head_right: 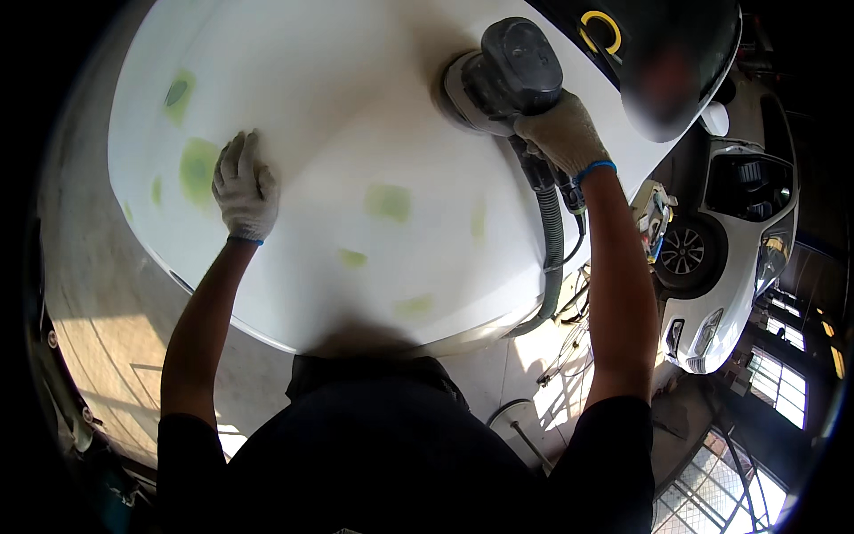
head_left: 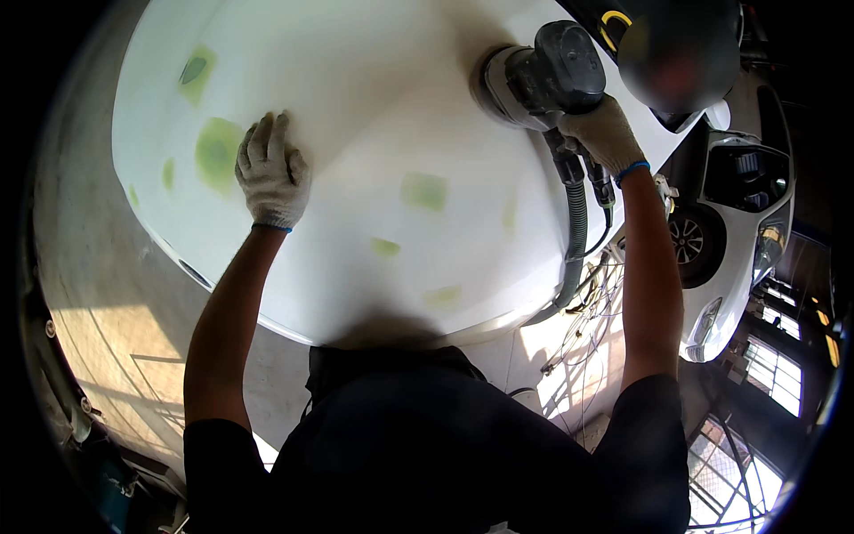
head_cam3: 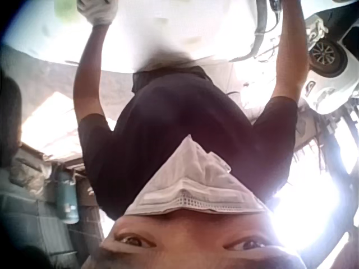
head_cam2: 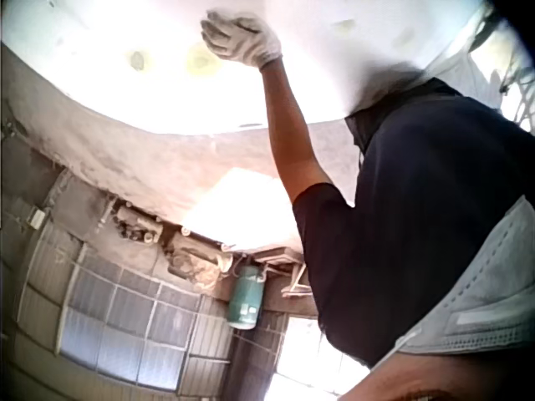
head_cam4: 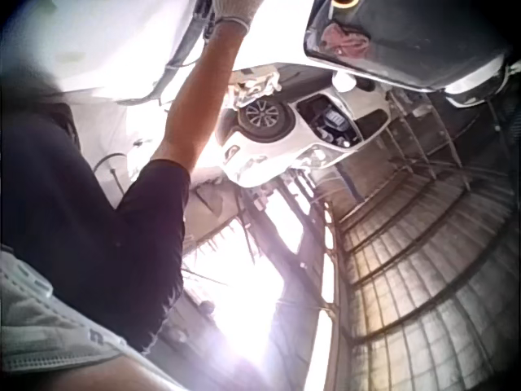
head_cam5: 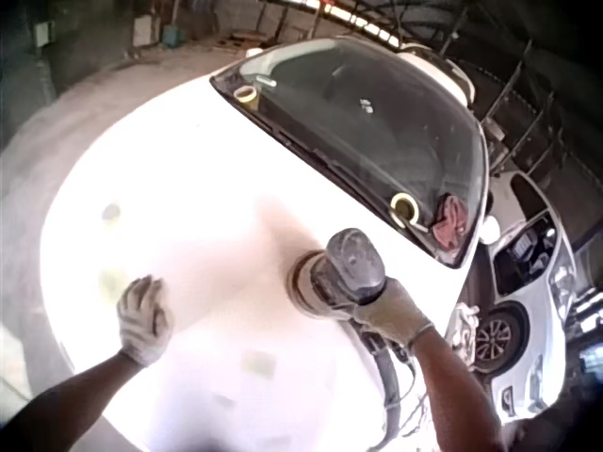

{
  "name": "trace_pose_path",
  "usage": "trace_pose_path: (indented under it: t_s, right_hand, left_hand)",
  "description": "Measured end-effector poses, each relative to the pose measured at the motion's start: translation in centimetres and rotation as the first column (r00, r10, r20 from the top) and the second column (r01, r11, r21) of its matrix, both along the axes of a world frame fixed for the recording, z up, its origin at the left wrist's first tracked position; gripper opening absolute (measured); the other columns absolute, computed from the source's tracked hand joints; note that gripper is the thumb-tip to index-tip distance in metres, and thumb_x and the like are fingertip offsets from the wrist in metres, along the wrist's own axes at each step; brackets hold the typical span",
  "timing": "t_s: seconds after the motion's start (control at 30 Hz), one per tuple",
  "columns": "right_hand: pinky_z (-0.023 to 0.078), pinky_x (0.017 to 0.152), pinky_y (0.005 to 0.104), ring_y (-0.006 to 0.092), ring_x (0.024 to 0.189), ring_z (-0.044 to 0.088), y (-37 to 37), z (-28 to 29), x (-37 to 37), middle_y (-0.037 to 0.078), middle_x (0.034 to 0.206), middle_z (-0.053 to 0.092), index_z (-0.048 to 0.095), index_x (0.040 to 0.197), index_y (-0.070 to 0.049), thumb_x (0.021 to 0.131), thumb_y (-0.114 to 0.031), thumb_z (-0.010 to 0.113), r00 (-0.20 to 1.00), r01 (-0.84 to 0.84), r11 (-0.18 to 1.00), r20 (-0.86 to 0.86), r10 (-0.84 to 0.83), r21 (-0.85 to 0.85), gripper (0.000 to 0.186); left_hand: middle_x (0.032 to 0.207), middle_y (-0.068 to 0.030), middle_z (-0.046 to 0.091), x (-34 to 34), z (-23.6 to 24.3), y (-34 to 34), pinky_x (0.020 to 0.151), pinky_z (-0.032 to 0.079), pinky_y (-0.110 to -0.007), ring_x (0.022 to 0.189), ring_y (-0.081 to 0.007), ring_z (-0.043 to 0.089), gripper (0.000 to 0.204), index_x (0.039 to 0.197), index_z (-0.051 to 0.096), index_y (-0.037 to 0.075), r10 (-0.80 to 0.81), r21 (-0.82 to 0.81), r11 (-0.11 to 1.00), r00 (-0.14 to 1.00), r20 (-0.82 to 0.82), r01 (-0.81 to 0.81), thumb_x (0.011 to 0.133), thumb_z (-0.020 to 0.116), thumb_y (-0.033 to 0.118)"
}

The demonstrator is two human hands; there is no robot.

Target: The person uses an orbital sander to smooth the surface of a white car hood. They move the sander across the hood, occasionally pausing to replace the sanding disc and continue sanding different areas.

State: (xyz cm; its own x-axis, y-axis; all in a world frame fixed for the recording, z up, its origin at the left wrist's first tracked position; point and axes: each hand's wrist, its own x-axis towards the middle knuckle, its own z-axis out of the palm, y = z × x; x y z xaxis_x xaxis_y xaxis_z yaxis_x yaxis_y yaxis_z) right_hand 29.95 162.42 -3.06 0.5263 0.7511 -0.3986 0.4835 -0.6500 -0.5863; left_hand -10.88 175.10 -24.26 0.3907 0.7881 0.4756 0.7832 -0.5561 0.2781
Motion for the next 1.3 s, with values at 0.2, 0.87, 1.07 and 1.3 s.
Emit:
trace_pose_path:
  t_s: [0.2, 0.87, 1.07, 1.3]
  right_hand:
    - [0.059, 0.065, 0.0313, 0.0153, 0.066, 0.069, -5.5, -2.5, -3.1, 0.012, 0.079, 0.072, 0.068, 0.104, 0.008, 0.079, -0.012, 0.072, 0.988, -0.102, 0.993, 0.126, 0.094, 0.060, 0.033]
    - [0.051, 0.048, 0.0309, 0.0183, 0.052, 0.063, -0.3, -0.9, 9.0, 0.007, 0.069, 0.065, 0.068, 0.084, -0.004, 0.078, -0.007, 0.073, 0.969, 0.244, 0.968, -0.045, -0.242, 0.053, 0.008]
    - [0.054, 0.059, 0.0321, 0.0183, 0.061, 0.063, 6.9, -0.3, 15.3, 0.007, 0.077, 0.067, 0.071, 0.089, -0.006, 0.082, -0.014, 0.074, 0.968, 0.236, 0.972, -0.085, -0.236, -0.014, 0.010]
    - [0.052, 0.057, 0.0317, 0.0179, 0.058, 0.061, 6.2, -0.4, 14.2, 0.005, 0.073, 0.065, 0.069, 0.085, -0.008, 0.081, -0.013, 0.074, 0.954, 0.264, 0.965, -0.147, -0.261, 0.002, 0.008]
  left_hand:
    - [0.153, -0.0085, 0.048, -0.2, -0.1, -0.4, 0.115, 0.039, -0.055, 0.139, -0.0350, 0.046, 0.054, 0.152, 0.049, 0.022, 0.002, -0.021, 1.000, 1.000, 0.022, -0.002, 0.098, 0.051, 0.030]
    - [0.152, -0.0096, 0.053, 0.1, 0.0, -0.2, 0.114, 0.040, -0.053, 0.139, -0.0345, 0.048, 0.054, 0.150, 0.052, 0.020, 0.027, -0.021, 0.999, 0.998, 0.057, -0.026, 0.097, 0.055, 0.023]
    - [0.153, -0.0075, 0.050, 0.0, 0.3, -0.2, 0.115, 0.039, -0.053, 0.141, -0.0341, 0.045, 0.055, 0.151, 0.050, 0.020, 0.029, -0.068, 0.997, 0.999, 0.022, -0.027, 0.096, 0.056, 0.025]
    - [0.155, -0.0067, 0.048, -0.7, 0.0, -0.1, 0.117, 0.038, -0.054, 0.142, -0.0345, 0.044, 0.056, 0.152, 0.049, 0.020, 0.029, -0.072, 0.997, 0.999, 0.036, -0.027, 0.096, 0.055, 0.026]
